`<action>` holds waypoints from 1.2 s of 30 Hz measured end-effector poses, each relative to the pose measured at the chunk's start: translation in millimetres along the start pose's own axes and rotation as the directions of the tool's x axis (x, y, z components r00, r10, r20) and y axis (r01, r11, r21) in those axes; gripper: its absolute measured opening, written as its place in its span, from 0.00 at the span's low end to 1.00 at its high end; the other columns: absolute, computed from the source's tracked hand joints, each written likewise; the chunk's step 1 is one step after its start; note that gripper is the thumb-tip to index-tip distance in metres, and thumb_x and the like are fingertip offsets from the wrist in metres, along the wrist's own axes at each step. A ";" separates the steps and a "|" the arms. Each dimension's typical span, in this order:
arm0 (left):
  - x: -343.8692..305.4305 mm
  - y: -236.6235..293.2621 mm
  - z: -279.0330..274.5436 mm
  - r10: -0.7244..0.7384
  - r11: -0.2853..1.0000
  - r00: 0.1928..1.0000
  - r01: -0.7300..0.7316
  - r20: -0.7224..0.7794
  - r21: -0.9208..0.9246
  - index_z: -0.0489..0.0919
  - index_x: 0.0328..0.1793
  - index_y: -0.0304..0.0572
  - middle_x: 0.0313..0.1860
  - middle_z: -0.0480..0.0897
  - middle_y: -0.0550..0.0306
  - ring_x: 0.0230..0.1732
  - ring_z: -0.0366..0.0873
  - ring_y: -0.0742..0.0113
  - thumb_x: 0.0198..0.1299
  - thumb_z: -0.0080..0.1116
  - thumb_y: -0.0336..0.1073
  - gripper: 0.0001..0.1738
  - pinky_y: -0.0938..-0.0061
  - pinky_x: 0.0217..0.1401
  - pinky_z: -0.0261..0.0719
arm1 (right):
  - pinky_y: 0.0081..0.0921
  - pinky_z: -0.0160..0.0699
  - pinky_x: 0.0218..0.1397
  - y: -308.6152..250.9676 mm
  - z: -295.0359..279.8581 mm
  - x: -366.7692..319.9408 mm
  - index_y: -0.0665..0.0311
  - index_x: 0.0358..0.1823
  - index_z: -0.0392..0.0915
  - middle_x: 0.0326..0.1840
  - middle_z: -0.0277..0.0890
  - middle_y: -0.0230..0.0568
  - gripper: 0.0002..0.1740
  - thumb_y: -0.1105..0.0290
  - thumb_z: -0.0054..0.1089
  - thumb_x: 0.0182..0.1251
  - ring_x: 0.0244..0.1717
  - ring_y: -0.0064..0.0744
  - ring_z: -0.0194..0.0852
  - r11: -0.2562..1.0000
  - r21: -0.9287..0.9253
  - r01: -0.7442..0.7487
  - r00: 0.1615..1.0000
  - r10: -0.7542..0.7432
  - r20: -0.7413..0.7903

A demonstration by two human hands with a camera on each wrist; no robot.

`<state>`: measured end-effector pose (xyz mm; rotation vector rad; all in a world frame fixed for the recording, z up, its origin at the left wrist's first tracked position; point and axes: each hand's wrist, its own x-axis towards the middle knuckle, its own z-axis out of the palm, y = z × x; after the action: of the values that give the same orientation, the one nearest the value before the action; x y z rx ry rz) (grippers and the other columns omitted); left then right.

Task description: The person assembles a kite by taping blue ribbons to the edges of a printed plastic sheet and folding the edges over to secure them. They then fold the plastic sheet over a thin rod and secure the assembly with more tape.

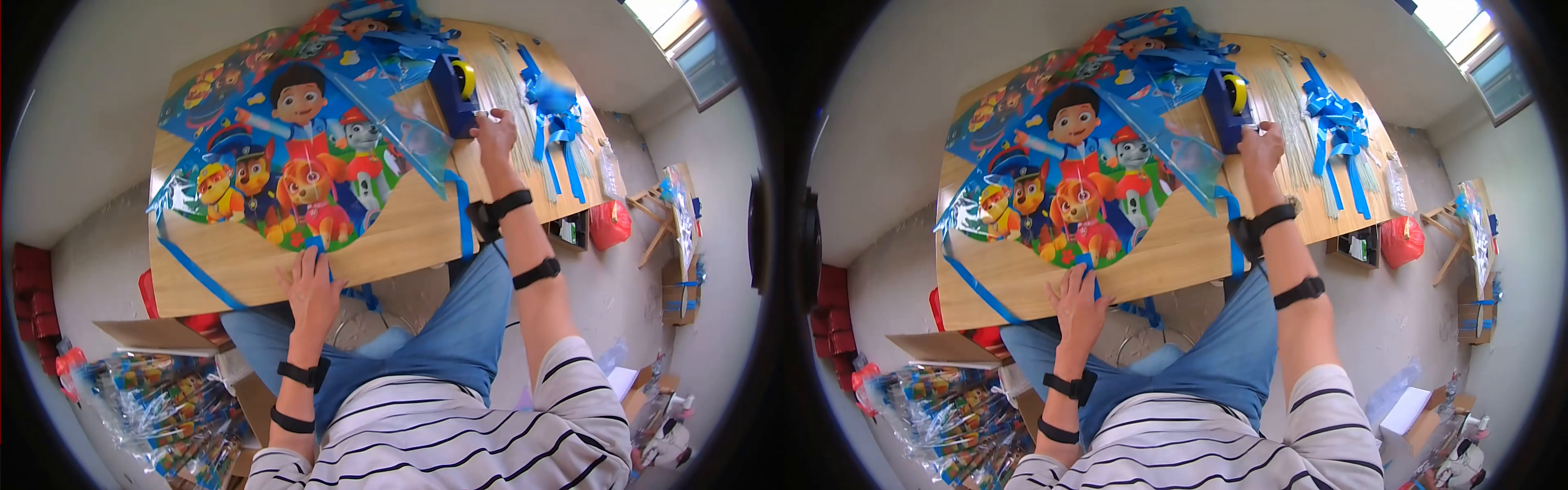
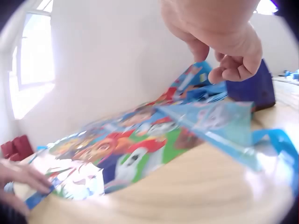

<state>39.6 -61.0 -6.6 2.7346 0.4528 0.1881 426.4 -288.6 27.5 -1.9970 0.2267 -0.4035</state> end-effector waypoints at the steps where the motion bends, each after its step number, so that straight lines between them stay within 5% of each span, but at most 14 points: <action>1: -0.3 -0.1 -0.2 0.006 1.000 1.000 -0.006 -0.003 0.003 0.80 0.63 0.40 0.74 0.72 0.53 0.77 0.67 0.51 0.51 0.78 0.40 0.32 0.21 0.79 0.49 | 0.29 0.82 0.25 -8.5 -9.5 17.2 0.70 0.56 0.77 0.40 0.83 0.46 0.19 0.70 0.67 0.68 0.24 0.39 0.87 0.983 0.091 -0.162 0.986 0.159 0.039; 5: -0.3 -1.1 2.2 0.008 1.000 1.000 -0.008 0.001 0.009 0.80 0.64 0.39 0.74 0.71 0.54 0.77 0.66 0.51 0.51 0.78 0.40 0.33 0.22 0.79 0.49 | 0.31 0.83 0.27 -11.5 -12.1 65.4 0.65 0.53 0.76 0.42 0.80 0.45 0.13 0.72 0.63 0.70 0.33 0.45 0.89 0.861 0.145 -0.487 0.834 0.410 0.368; 9: -0.3 -0.9 1.1 0.007 1.000 1.000 -0.007 0.016 0.022 0.80 0.65 0.38 0.74 0.71 0.54 0.78 0.65 0.51 0.51 0.78 0.40 0.34 0.22 0.79 0.49 | 0.39 0.81 0.24 -27.6 -4.8 77.3 0.68 0.52 0.74 0.42 0.80 0.53 0.13 0.74 0.64 0.69 0.29 0.49 0.88 0.818 0.017 -0.575 0.781 0.542 0.310; 13: -0.5 -1.8 2.3 0.003 1.000 1.000 -0.004 0.025 0.023 0.80 0.65 0.38 0.75 0.70 0.54 0.78 0.65 0.50 0.51 0.78 0.41 0.35 0.23 0.79 0.50 | 0.40 0.87 0.27 -16.7 -4.9 87.7 0.71 0.51 0.73 0.43 0.82 0.55 0.13 0.76 0.64 0.68 0.29 0.49 0.88 0.846 -0.052 -0.531 0.765 0.505 0.398; 17: -3.4 -0.6 4.9 0.000 1.000 1.000 0.000 0.021 0.026 0.80 0.65 0.39 0.75 0.70 0.54 0.78 0.65 0.51 0.52 0.78 0.41 0.34 0.24 0.80 0.50 | 0.43 0.92 0.34 -3.2 -18.6 73.8 0.76 0.50 0.73 0.43 0.82 0.55 0.11 0.78 0.60 0.70 0.35 0.54 0.90 0.849 0.144 -0.508 0.792 0.396 0.464; 22: 0.6 0.5 2.1 -0.027 0.999 0.999 0.026 0.044 0.033 0.79 0.67 0.39 0.75 0.71 0.54 0.79 0.65 0.51 0.53 0.77 0.41 0.35 0.26 0.80 0.50 | 0.53 0.94 0.48 17.9 -34.1 55.9 0.77 0.49 0.72 0.42 0.78 0.56 0.10 0.78 0.58 0.73 0.41 0.59 0.90 0.705 0.346 -0.620 0.739 0.375 0.560; 25: -0.9 0.5 1.8 -0.011 1.000 0.999 0.011 0.030 0.024 0.79 0.67 0.39 0.75 0.71 0.54 0.78 0.65 0.51 0.53 0.77 0.41 0.35 0.26 0.80 0.50 | 0.59 0.90 0.58 32.6 -34.6 39.0 0.74 0.49 0.73 0.39 0.77 0.52 0.08 0.77 0.58 0.74 0.44 0.59 0.89 0.497 0.421 -0.759 0.637 0.429 0.641; 29: -0.5 0.3 1.6 -0.010 1.000 1.000 0.010 0.030 0.015 0.79 0.67 0.38 0.75 0.71 0.54 0.78 0.65 0.51 0.53 0.77 0.41 0.35 0.26 0.80 0.50 | 0.57 0.89 0.57 75.6 -31.6 36.2 0.69 0.49 0.73 0.38 0.75 0.47 0.07 0.74 0.57 0.76 0.41 0.49 0.88 0.281 0.508 -0.814 0.572 0.539 0.619; 36: 0.1 1.4 1.0 -0.022 1.000 0.999 0.021 0.046 0.018 0.79 0.67 0.38 0.75 0.71 0.53 0.79 0.65 0.50 0.53 0.77 0.40 0.35 0.25 0.79 0.50 | 0.44 0.84 0.49 31.3 -51.3 30.5 0.62 0.41 0.78 0.34 0.77 0.35 0.06 0.70 0.65 0.70 0.34 0.34 0.82 0.623 0.388 -0.679 0.720 0.464 0.516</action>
<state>40.3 -62.5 -7.0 2.7434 0.4726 0.1160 435.8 -355.3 25.7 -1.2684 0.4511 0.3210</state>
